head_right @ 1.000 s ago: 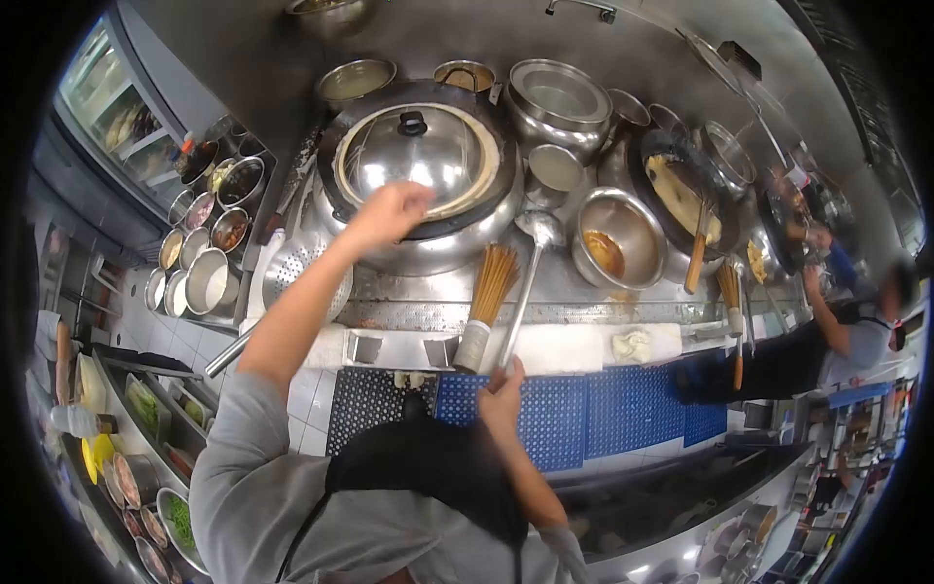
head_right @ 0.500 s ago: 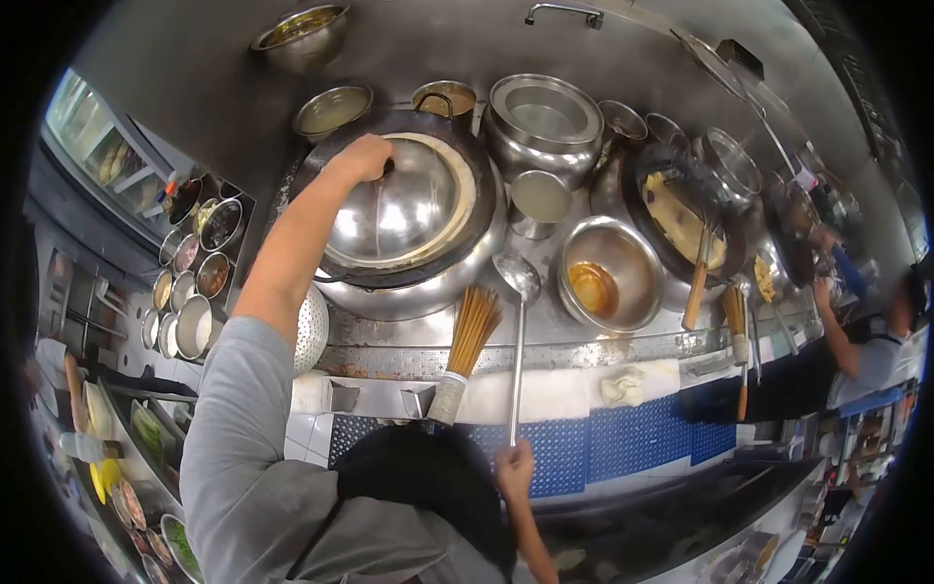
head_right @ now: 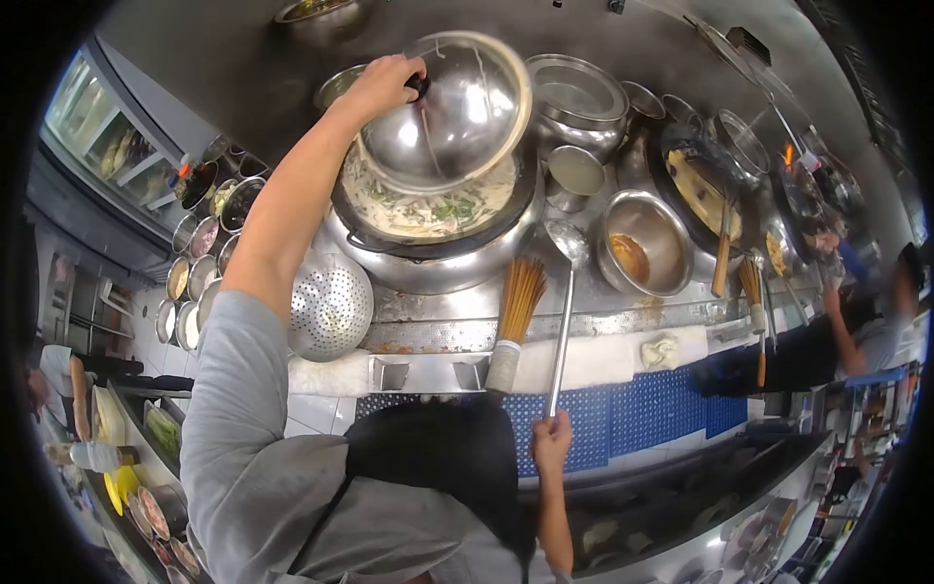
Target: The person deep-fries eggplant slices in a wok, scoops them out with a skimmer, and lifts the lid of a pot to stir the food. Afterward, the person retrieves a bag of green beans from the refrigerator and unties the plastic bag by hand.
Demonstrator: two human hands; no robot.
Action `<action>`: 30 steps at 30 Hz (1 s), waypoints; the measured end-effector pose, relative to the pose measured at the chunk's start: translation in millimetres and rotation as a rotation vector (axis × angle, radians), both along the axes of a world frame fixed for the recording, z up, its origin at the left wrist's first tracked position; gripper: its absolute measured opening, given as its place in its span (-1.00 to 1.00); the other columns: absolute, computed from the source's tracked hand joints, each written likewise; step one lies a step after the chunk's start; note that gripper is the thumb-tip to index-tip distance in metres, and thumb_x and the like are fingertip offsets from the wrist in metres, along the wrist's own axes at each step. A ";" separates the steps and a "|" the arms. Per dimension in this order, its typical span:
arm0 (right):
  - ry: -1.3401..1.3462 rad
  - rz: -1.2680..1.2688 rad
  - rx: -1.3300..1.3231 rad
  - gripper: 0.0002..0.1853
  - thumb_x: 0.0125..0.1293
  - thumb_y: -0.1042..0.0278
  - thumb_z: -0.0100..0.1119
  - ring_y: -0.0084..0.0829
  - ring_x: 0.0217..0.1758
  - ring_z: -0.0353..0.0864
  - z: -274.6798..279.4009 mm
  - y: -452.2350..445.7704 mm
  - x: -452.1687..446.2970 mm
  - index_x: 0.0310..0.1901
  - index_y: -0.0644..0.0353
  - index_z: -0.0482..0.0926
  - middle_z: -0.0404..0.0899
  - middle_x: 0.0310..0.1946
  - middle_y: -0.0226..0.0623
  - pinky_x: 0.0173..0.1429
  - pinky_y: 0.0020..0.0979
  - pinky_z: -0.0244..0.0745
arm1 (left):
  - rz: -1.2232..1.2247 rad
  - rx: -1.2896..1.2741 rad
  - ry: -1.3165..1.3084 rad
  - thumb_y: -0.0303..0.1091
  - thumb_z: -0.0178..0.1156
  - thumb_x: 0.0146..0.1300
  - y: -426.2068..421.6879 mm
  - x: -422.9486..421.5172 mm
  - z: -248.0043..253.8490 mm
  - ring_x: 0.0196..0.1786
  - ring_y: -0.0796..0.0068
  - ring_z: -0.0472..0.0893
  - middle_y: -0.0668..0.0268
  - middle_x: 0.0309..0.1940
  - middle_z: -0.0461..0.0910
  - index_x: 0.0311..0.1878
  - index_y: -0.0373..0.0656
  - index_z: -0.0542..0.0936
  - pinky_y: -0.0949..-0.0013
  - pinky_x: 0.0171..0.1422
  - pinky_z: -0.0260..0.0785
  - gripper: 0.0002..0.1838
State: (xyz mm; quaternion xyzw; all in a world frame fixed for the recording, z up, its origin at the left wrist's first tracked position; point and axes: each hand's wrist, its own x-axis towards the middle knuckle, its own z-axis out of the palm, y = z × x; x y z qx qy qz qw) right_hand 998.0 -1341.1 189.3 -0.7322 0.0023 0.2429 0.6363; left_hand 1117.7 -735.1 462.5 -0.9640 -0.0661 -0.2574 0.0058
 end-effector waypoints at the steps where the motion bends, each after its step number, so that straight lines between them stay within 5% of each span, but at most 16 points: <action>1: -0.004 -0.019 -0.004 -0.85 0.30 0.57 0.15 -0.62 -0.83 0.26 0.7 1.5 -6.3 -0.15 0.22 0.40 0.33 -0.69 -0.48 -0.81 -0.52 0.19 | 0.007 -0.013 -0.051 -0.38 0.40 0.01 -0.6 -5.8 -1.4 -0.02 -0.04 0.61 0.07 -0.19 0.63 -0.06 -0.11 0.59 0.03 0.09 0.44 -0.63; 10: -0.113 -0.090 0.014 -0.86 0.34 0.51 0.18 -0.64 -0.76 0.34 -5.8 13.2 -32.5 -0.13 0.22 0.43 0.37 -0.67 -0.48 -0.76 -0.52 0.26 | -0.007 -0.047 -0.480 -0.31 0.42 0.07 -13.0 -32.9 -7.3 0.03 0.01 0.58 0.15 -0.13 0.63 -0.04 -0.08 0.58 0.03 0.10 0.42 -0.63; 17: -0.118 -0.045 -0.018 -0.87 0.35 0.45 0.18 -0.63 -0.79 0.32 59.4 27.9 -34.5 -0.18 0.28 0.45 0.39 -0.68 -0.46 -0.76 -0.52 0.25 | 0.069 -0.238 -0.535 -0.27 0.43 0.09 -18.8 -50.4 -9.5 0.03 0.02 0.60 0.14 -0.10 0.65 -0.02 -0.07 0.60 0.05 0.12 0.43 -0.62; 30: -0.025 -0.055 -0.011 -0.90 0.35 0.48 0.16 -0.66 -0.77 0.33 68.1 27.2 -47.0 -0.16 0.25 0.46 0.40 -0.65 -0.47 -0.75 -0.55 0.25 | 0.251 -0.591 -0.544 -0.19 0.47 0.05 -13.4 -78.7 -13.9 -0.04 0.05 0.69 0.09 -0.15 0.73 -0.02 -0.02 0.67 0.11 0.11 0.49 -0.61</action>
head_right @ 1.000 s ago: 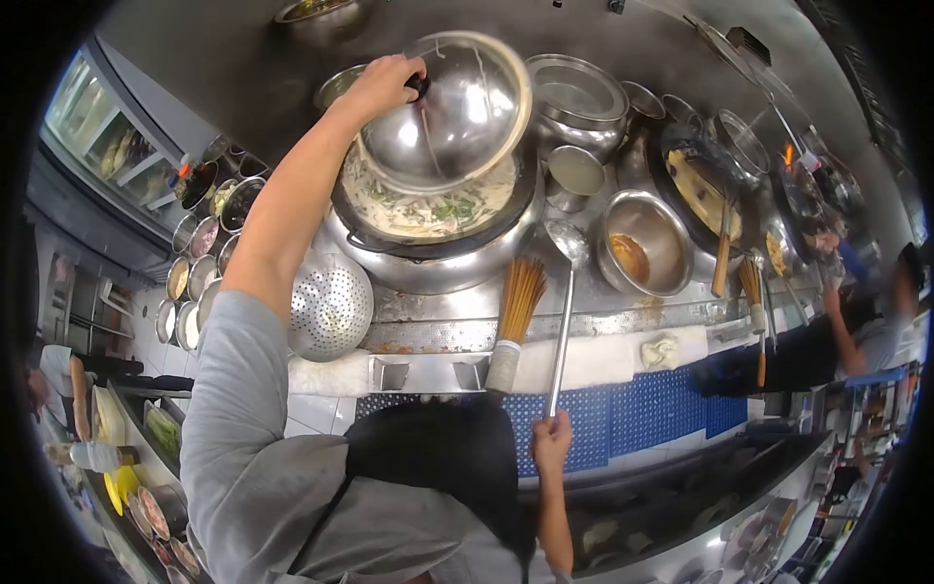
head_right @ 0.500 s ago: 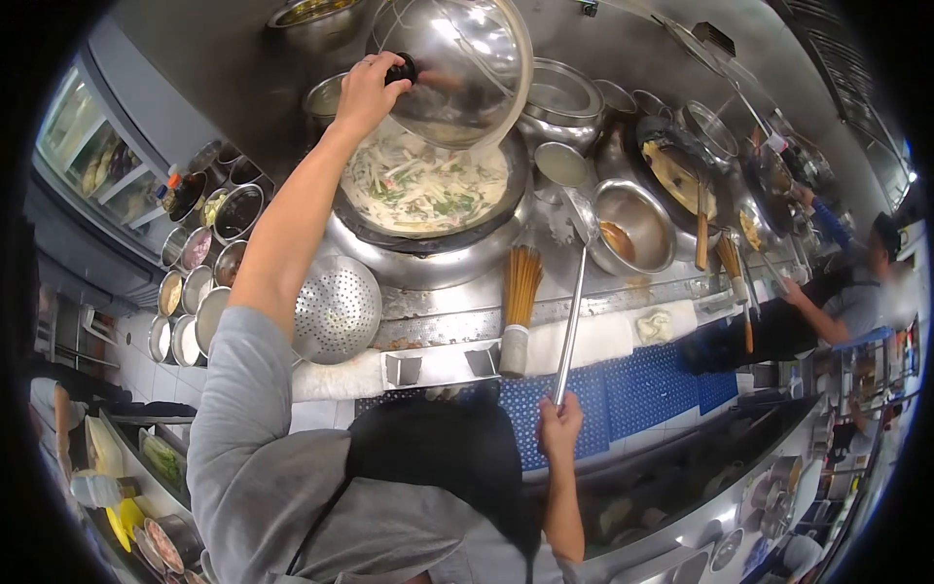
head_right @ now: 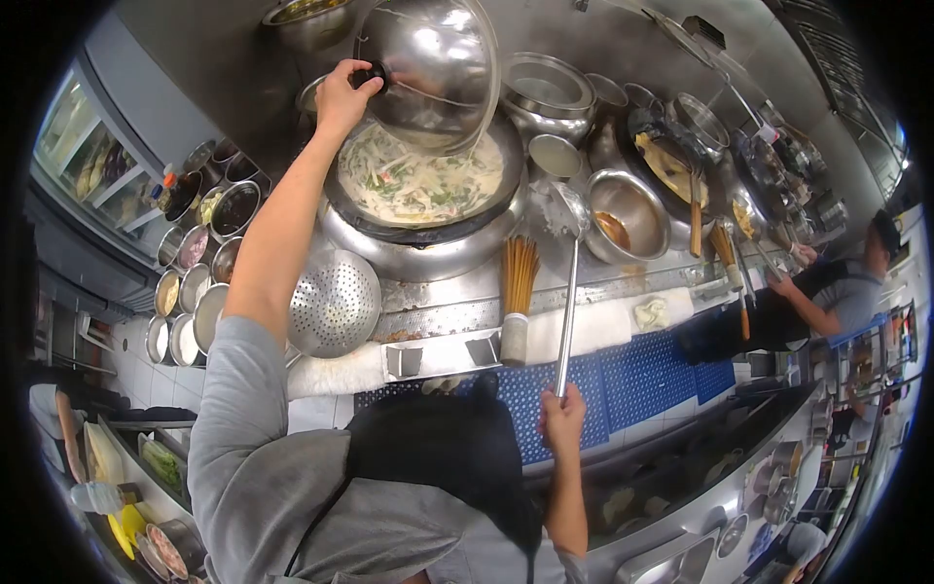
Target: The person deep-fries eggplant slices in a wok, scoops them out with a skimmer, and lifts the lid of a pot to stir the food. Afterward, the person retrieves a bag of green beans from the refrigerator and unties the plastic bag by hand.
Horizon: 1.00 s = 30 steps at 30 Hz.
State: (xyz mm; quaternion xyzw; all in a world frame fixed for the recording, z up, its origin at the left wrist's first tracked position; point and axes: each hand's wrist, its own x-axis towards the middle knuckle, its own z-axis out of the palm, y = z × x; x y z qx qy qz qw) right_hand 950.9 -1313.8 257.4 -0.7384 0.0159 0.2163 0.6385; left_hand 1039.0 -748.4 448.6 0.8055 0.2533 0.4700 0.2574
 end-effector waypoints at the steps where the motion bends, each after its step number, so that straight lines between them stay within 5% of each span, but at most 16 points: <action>1: -0.004 0.006 0.012 -0.90 0.35 0.48 0.16 -0.66 -0.77 0.33 -1.5 -0.9 -1.1 -0.16 0.25 0.46 0.39 -0.66 -0.47 -0.76 -0.55 0.25 | 0.001 -0.027 0.002 -0.18 0.47 0.05 2.4 -0.1 -0.9 -0.04 0.06 0.69 0.09 -0.15 0.73 -0.02 -0.01 0.68 0.12 0.11 0.49 -0.60; 7: 0.036 0.012 0.050 -0.90 0.36 0.47 0.17 -0.65 -0.76 0.33 -6.7 -2.7 -3.8 -0.17 0.25 0.46 0.40 -0.64 -0.46 -0.76 -0.55 0.24 | -0.012 -0.233 -0.086 -0.18 0.48 0.03 28.7 7.0 -10.0 -0.12 0.19 0.72 0.14 -0.16 0.73 -0.06 -0.07 0.71 0.19 0.09 0.50 -0.61; 10: 0.029 0.025 0.038 -0.90 0.36 0.48 0.18 -0.64 -0.75 0.34 -6.9 -2.8 -3.9 -0.17 0.22 0.46 0.41 -0.62 -0.45 -0.75 -0.54 0.24 | -0.036 -0.353 -0.065 -0.32 0.48 0.11 23.3 -3.6 7.4 -0.19 0.48 0.68 0.24 -0.12 0.69 -0.03 -0.23 0.67 0.40 -0.16 0.66 -0.63; 15: 0.038 0.044 0.079 -0.90 0.36 0.48 0.17 -0.65 -0.75 0.34 -0.1 -3.3 -1.6 -0.15 0.20 0.47 0.42 -0.64 -0.46 -0.74 -0.55 0.21 | -0.089 -0.568 -0.129 -0.38 0.43 0.18 29.5 -10.8 22.7 -0.16 0.44 0.66 0.25 -0.16 0.64 -0.03 -0.24 0.66 0.35 -0.14 0.68 -0.70; 22: -0.285 0.153 -0.353 -0.84 0.27 0.40 0.27 -0.63 -0.59 0.29 17.9 -0.6 21.9 -0.22 0.31 0.56 0.32 -0.70 -0.46 -0.47 -0.41 0.24 | -0.158 -0.706 -0.227 -0.42 0.39 0.23 60.9 -2.6 25.4 -0.19 0.42 0.64 0.26 -0.20 0.62 -0.14 -0.28 0.63 0.34 -0.21 0.67 -0.80; 28: -0.580 0.398 -0.513 -0.53 0.28 0.41 0.24 -0.14 -0.54 0.57 97.7 74.8 54.4 0.24 0.21 0.51 0.55 -0.56 -0.04 -0.37 -0.21 0.41 | -0.160 -0.696 -0.304 -0.44 0.42 0.17 80.0 16.8 43.6 -0.23 0.42 0.64 0.23 -0.18 0.63 -0.19 -0.30 0.66 0.34 -0.26 0.69 -0.80; 30: -0.619 0.493 -0.502 -0.49 0.29 0.41 0.22 0.14 -0.28 0.66 107.3 111.0 72.7 0.29 0.17 0.46 0.63 -0.41 0.15 -0.19 -0.06 0.50 | -0.143 -0.699 -0.315 -0.44 0.44 0.13 81.4 22.7 50.3 -0.25 0.42 0.65 0.21 -0.17 0.63 -0.21 -0.31 0.67 0.34 -0.27 0.70 -0.79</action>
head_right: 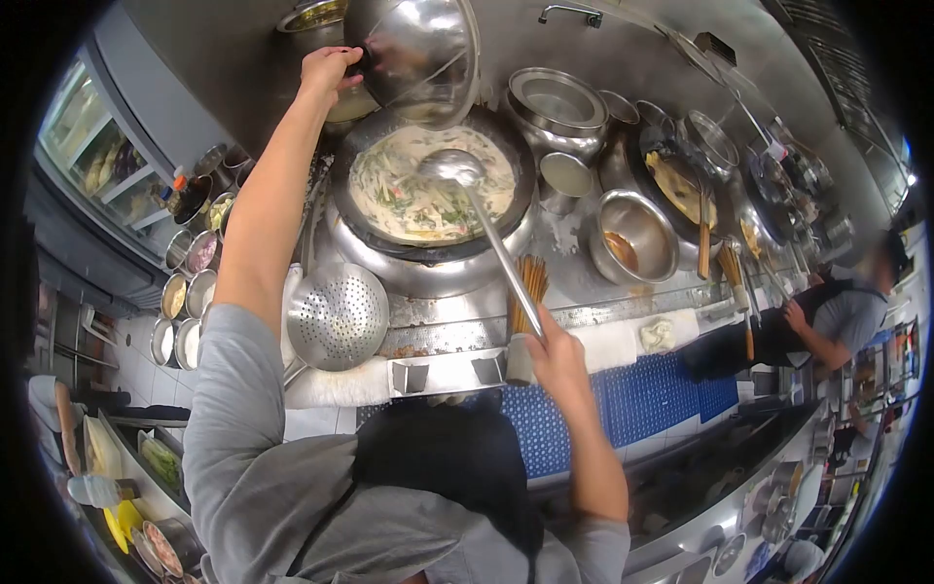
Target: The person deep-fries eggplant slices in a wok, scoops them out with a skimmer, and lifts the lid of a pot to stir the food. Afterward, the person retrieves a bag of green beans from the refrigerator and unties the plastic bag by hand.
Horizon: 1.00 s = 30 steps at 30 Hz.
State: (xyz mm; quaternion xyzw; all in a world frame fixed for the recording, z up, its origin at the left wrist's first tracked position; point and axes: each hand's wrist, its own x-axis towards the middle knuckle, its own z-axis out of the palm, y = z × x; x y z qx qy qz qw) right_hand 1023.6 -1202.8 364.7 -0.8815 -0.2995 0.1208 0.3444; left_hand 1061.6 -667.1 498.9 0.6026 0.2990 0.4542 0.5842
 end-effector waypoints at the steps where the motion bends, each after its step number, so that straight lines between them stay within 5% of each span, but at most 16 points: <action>1: -0.047 0.037 -0.005 -0.50 0.29 0.41 0.22 0.16 -0.19 0.65 -2.4 20.0 9.9 0.28 0.17 0.45 0.63 -0.36 0.18 -0.12 0.00 0.49 | 0.009 -0.001 0.009 -0.44 0.45 0.13 -1.3 3.0 3.9 -0.25 0.42 0.65 0.21 -0.17 0.63 -0.21 -0.31 0.68 0.34 -0.27 0.70 -0.79; 8: -0.231 0.251 -0.217 -0.50 0.32 0.39 0.17 0.21 -0.12 0.65 17.6 143.4 47.8 0.27 0.24 0.35 0.65 -0.29 0.21 0.01 0.07 0.54 | 0.043 -0.015 0.069 -0.43 0.45 0.12 -9.7 12.0 8.3 -0.22 0.43 0.66 0.22 -0.15 0.63 -0.20 -0.29 0.68 0.33 -0.23 0.71 -0.79; 16: -0.441 0.276 -0.497 -0.40 0.32 0.45 0.08 0.08 -0.16 0.72 12.1 95.8 49.6 0.41 0.14 0.26 0.68 -0.27 0.10 -0.02 0.01 0.61 | -0.012 -0.012 0.073 -0.45 0.43 0.15 13.6 11.4 -10.6 -0.18 0.39 0.65 0.20 -0.11 0.62 -0.19 -0.28 0.68 0.32 -0.21 0.71 -0.81; 25: -0.112 0.078 -0.072 -0.48 0.25 0.37 0.30 0.09 -0.19 0.71 2.4 75.4 53.9 0.27 0.20 0.52 0.67 -0.33 0.15 -0.06 -0.08 0.57 | -0.054 -0.026 0.027 -0.45 0.35 0.25 12.4 -4.8 -5.8 -0.19 0.44 0.62 0.28 -0.19 0.62 -0.16 -0.24 0.63 0.34 -0.21 0.65 -0.85; 30: -0.239 0.110 -0.127 -0.44 0.24 0.36 0.30 0.14 -0.23 0.68 41.1 18.1 74.1 0.28 0.28 0.48 0.63 -0.34 0.18 -0.14 -0.06 0.54 | -0.072 -0.003 0.061 -0.43 0.37 0.23 16.2 -10.8 -10.1 -0.16 0.44 0.63 0.27 -0.18 0.61 -0.15 -0.25 0.64 0.34 -0.19 0.67 -0.83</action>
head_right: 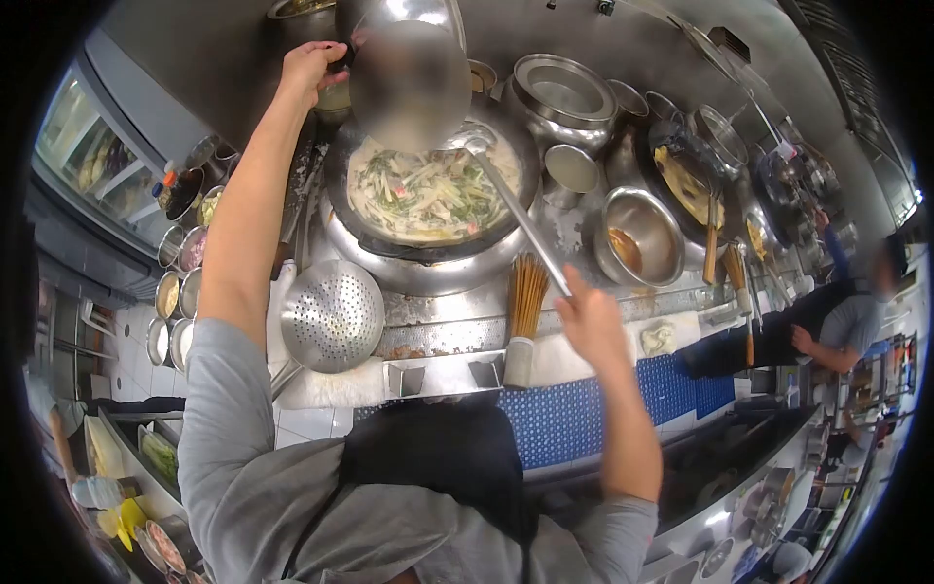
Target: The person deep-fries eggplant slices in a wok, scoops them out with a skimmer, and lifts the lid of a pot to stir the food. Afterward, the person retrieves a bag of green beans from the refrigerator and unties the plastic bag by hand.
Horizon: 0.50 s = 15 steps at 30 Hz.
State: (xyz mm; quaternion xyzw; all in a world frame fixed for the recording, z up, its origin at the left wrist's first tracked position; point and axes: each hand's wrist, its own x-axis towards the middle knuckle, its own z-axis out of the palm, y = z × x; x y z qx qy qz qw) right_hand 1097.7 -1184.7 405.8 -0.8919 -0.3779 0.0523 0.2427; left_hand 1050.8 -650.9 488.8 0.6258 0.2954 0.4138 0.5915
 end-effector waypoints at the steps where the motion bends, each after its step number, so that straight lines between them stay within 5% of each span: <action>1: 0.056 -0.015 -0.029 -0.44 0.22 0.36 0.31 0.11 -0.24 0.68 21.8 -13.9 -0.5 0.27 0.30 0.48 0.63 -0.33 0.18 -0.14 -0.13 0.53 | -0.002 0.014 0.013 -0.43 0.35 0.26 -1.0 0.6 -1.2 -0.17 0.45 0.62 0.28 -0.19 0.62 -0.14 -0.23 0.63 0.35 -0.19 0.66 -0.84; 4: 0.371 0.004 -0.052 -0.44 0.28 0.41 0.25 -0.60 -0.58 0.46 68.8 -58.4 -1.8 0.32 0.32 0.45 0.38 -0.65 -0.35 -0.47 -0.41 0.36 | -0.021 0.012 0.020 -0.43 0.35 0.26 1.1 3.2 -9.6 -0.18 0.47 0.61 0.30 -0.19 0.61 -0.15 -0.23 0.64 0.35 -0.20 0.66 -0.85; 5: 0.597 -0.026 -0.028 -0.48 0.34 0.46 0.20 -0.66 -0.64 0.42 89.9 -62.2 -12.8 0.34 0.28 0.45 0.42 -0.62 -0.46 -0.58 -0.53 0.30 | -0.026 0.011 0.023 -0.43 0.35 0.26 2.1 1.5 -11.5 -0.18 0.48 0.60 0.30 -0.19 0.61 -0.15 -0.23 0.64 0.35 -0.20 0.66 -0.85; 10: 0.995 -0.121 -0.004 -0.50 0.38 0.46 0.17 -0.68 -0.69 0.39 101.2 -85.4 -30.4 0.35 0.22 0.45 0.45 -0.59 -0.49 -0.65 -0.58 0.30 | -0.049 -0.008 0.051 -0.44 0.34 0.25 5.8 3.4 -18.2 -0.19 0.47 0.60 0.33 -0.23 0.58 -0.16 -0.23 0.64 0.34 -0.21 0.66 -0.86; 15: 0.959 -0.061 -0.049 -0.56 0.41 0.42 0.15 -0.68 -0.69 0.39 65.1 -69.2 -30.9 0.31 0.24 0.47 0.46 -0.58 -0.49 -0.68 -0.60 0.28 | -0.058 -0.027 0.095 -0.45 0.38 0.20 -1.3 3.8 -22.6 -0.12 0.38 0.63 0.23 -0.12 0.62 -0.19 -0.29 0.66 0.28 -0.18 0.66 -0.84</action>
